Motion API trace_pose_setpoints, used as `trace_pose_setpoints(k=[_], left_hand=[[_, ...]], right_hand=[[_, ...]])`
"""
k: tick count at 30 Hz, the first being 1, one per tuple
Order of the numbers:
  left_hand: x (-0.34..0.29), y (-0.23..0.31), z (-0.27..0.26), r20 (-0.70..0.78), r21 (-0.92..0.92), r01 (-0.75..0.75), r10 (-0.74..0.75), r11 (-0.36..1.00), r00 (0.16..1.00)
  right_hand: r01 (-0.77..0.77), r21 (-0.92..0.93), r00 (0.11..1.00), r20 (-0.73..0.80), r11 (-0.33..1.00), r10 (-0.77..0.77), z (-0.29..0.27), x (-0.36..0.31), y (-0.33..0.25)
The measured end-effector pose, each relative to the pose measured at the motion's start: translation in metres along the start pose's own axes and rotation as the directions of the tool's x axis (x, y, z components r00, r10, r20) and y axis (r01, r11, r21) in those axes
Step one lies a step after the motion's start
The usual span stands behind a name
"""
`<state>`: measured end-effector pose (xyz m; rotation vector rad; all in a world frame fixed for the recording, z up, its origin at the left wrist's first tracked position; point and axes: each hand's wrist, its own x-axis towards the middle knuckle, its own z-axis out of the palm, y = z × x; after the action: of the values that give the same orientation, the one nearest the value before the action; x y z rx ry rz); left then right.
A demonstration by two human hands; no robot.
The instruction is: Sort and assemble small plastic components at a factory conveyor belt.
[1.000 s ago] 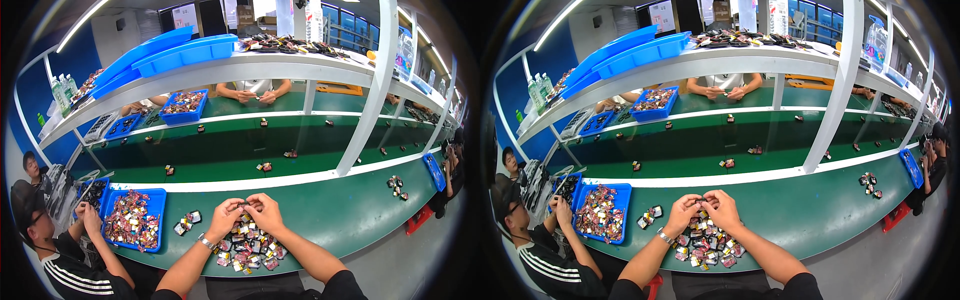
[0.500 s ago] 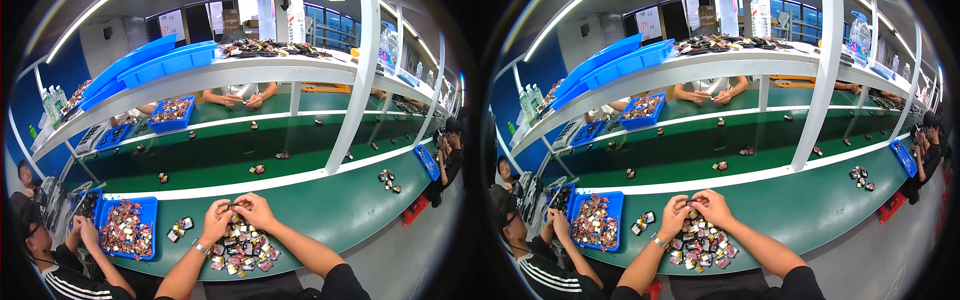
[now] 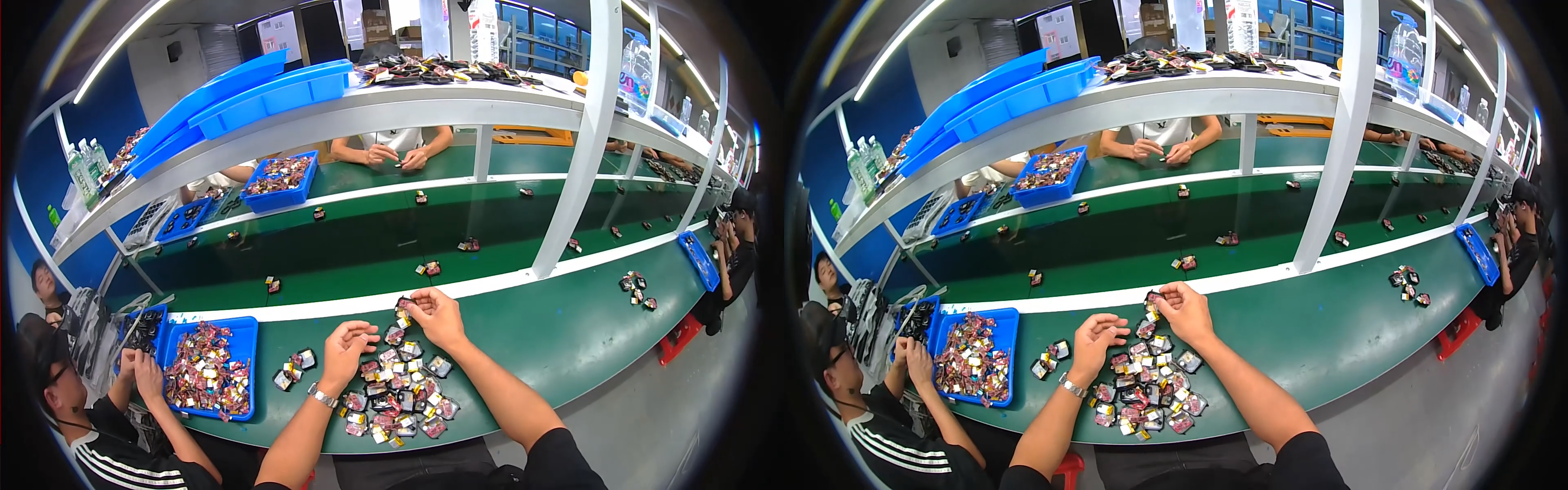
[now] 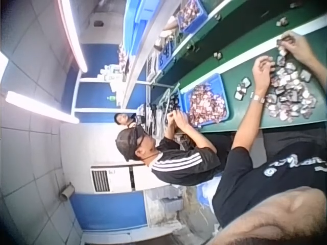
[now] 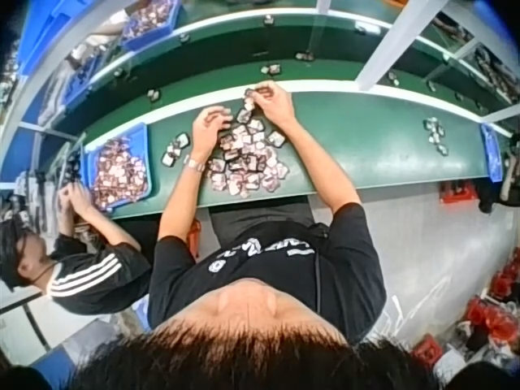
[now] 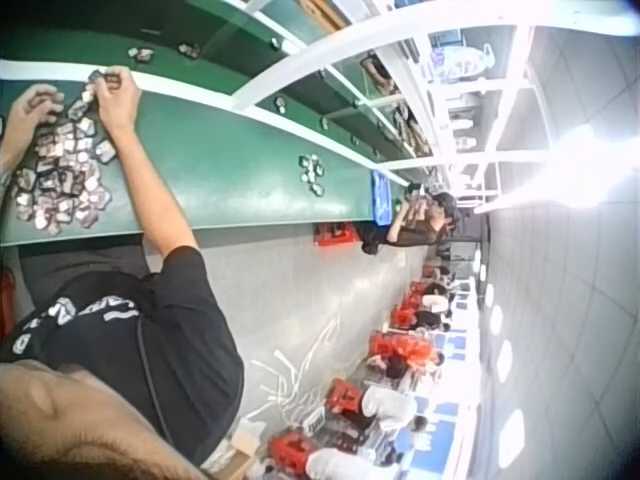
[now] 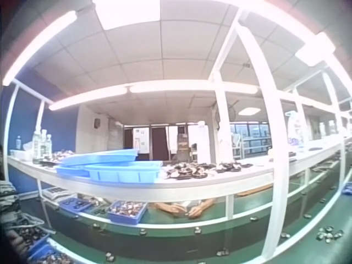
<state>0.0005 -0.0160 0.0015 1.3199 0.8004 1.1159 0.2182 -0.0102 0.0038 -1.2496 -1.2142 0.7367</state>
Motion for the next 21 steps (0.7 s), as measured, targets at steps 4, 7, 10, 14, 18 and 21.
trace_pose_setpoints(k=[4, 7, 10, 14, 18, 21], left_hand=[[0.002, -0.002, 0.001, 0.01, 0.001, 0.015, -0.015, 1.0, 1.0], [0.002, -0.007, -0.006, -0.026, 0.045, 0.007, -0.005, 0.999, 1.0], [0.004, -0.013, -0.011, -0.024, 0.079, 0.006, -0.004, 0.997, 1.0], [0.007, -0.019, -0.01, -0.018, 0.064, 0.024, -0.023, 0.998, 1.0], [0.005, -0.018, -0.013, -0.02, 0.1, 0.018, -0.016, 0.995, 1.0], [0.006, -0.02, -0.015, -0.013, 0.097, 0.023, -0.022, 0.995, 1.0]], right_hand=[[-0.009, -0.005, 1.0, -0.019, 1.0, 0.009, -0.006, 0.003, 0.002], [-0.027, -0.09, 0.991, -0.132, 0.996, 0.015, -0.021, 0.022, 0.003], [-0.144, -0.205, 0.945, -0.319, 0.968, 0.073, -0.077, 0.061, 0.029], [-0.23, -0.623, 0.958, -0.281, 0.747, 0.059, -0.132, 0.093, 0.056], [-0.186, -0.783, 0.919, -0.353, 0.594, -0.176, -0.13, 0.124, 0.059], [-0.22, -0.808, 0.947, -0.312, 0.547, -0.08, -0.125, 0.143, 0.063]])
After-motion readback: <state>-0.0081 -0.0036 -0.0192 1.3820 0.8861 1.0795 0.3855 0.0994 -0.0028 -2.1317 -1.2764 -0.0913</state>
